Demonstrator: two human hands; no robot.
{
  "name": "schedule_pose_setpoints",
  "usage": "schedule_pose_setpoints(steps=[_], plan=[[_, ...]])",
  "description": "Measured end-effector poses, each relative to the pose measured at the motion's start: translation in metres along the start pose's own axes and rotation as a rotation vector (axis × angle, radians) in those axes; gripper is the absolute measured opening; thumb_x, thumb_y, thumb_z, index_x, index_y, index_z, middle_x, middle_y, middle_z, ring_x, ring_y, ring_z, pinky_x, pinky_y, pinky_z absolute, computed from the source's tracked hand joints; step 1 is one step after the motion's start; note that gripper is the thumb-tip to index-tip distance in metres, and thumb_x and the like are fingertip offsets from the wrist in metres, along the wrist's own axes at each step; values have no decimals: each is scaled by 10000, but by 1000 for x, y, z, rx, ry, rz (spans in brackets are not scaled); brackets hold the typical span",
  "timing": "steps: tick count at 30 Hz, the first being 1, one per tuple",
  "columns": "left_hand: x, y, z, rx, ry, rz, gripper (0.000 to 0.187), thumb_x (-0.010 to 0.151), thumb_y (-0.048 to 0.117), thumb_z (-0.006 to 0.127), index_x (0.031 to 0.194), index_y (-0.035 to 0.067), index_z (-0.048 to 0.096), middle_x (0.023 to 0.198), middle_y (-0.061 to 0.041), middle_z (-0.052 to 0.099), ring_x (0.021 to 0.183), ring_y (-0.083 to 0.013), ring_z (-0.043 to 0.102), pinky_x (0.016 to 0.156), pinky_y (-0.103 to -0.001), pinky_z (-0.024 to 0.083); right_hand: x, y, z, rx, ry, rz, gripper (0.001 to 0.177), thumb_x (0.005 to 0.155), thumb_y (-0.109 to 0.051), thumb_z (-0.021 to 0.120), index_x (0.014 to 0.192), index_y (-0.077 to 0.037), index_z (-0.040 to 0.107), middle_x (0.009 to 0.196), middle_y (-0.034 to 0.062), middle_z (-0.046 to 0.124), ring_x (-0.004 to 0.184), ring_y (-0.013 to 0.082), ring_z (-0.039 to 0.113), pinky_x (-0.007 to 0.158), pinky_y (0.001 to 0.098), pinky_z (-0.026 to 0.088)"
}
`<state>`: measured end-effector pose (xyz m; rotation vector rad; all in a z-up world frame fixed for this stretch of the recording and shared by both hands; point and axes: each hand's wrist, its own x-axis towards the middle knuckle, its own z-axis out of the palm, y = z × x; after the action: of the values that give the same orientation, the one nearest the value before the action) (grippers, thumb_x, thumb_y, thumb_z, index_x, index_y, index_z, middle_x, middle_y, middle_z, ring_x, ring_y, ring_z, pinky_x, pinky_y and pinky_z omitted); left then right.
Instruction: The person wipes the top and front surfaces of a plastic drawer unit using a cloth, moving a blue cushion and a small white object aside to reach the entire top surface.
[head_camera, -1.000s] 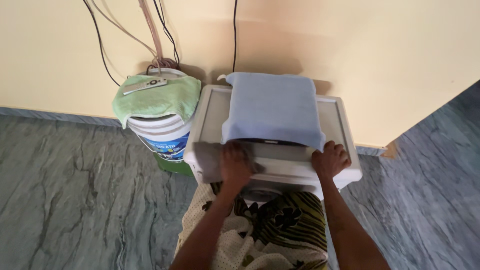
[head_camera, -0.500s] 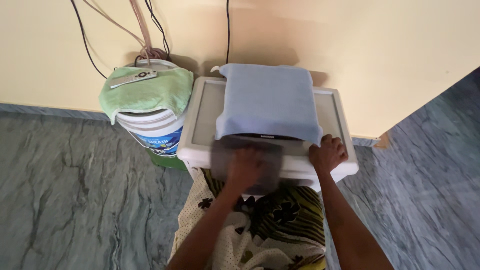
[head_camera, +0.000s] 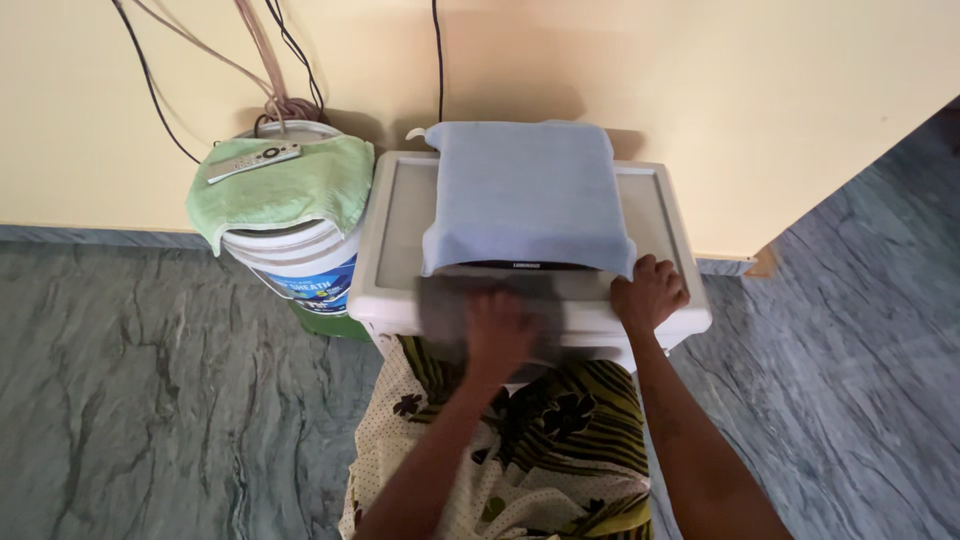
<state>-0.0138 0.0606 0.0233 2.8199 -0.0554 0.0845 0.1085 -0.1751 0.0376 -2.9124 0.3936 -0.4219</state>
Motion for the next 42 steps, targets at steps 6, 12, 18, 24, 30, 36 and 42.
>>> schedule_pose_setpoints(steps=[6,12,18,24,30,36,42], plan=[[31,76,32,-97,281,220,467,952,389,593,1274,56,645,1381,-175,571,1288,-385,506,1154,-575,350,-1,-1,-6,172,118,-53,424,770,-303,754,1123,-92,651,1182,162,582,1215,436,481,980,610,284],[26,35,15,-440,273,310,514,823,182,700,1312,69,591,1479,-192,447,1328,-459,427,1004,-557,441,-40,26,6,718,435,-133,253,780,-105,602,1032,-95,588,1124,139,587,1135,354,566,1012,490,426],[-3,-12,-3,-400,633,357,356,835,40,641,1191,56,653,1370,-146,603,1289,-404,546,1087,-502,486,-112,-55,39,756,-119,-561,358,954,-273,625,1243,-60,624,1228,200,638,1158,386,582,1014,504,448],[-26,-105,-55,-287,835,30,264,759,-78,598,938,94,686,1090,-108,623,1101,-359,574,1031,-528,469,-90,-55,40,93,90,-915,367,988,-406,553,1173,-117,679,1225,115,692,1120,326,619,917,545,450],[18,-148,-77,-434,680,-81,276,875,-68,560,1102,61,651,1214,-149,611,1147,-375,562,904,-470,495,-59,13,22,107,221,-683,339,1022,-406,513,1122,-134,689,1253,89,688,1248,309,585,1081,503,410],[33,-134,-76,-251,538,-282,463,685,168,762,1139,109,695,1331,-107,609,1301,-344,523,1020,-448,482,-76,-13,34,66,236,-564,306,954,-393,548,964,-129,702,1055,69,683,1108,337,570,1030,562,394],[30,-141,-75,-21,482,-129,421,788,367,784,1110,100,735,1438,-85,617,1447,-359,440,1136,-428,425,-123,-127,64,116,157,-896,382,922,-445,514,1068,-141,694,1054,107,688,1004,338,651,899,584,473]])
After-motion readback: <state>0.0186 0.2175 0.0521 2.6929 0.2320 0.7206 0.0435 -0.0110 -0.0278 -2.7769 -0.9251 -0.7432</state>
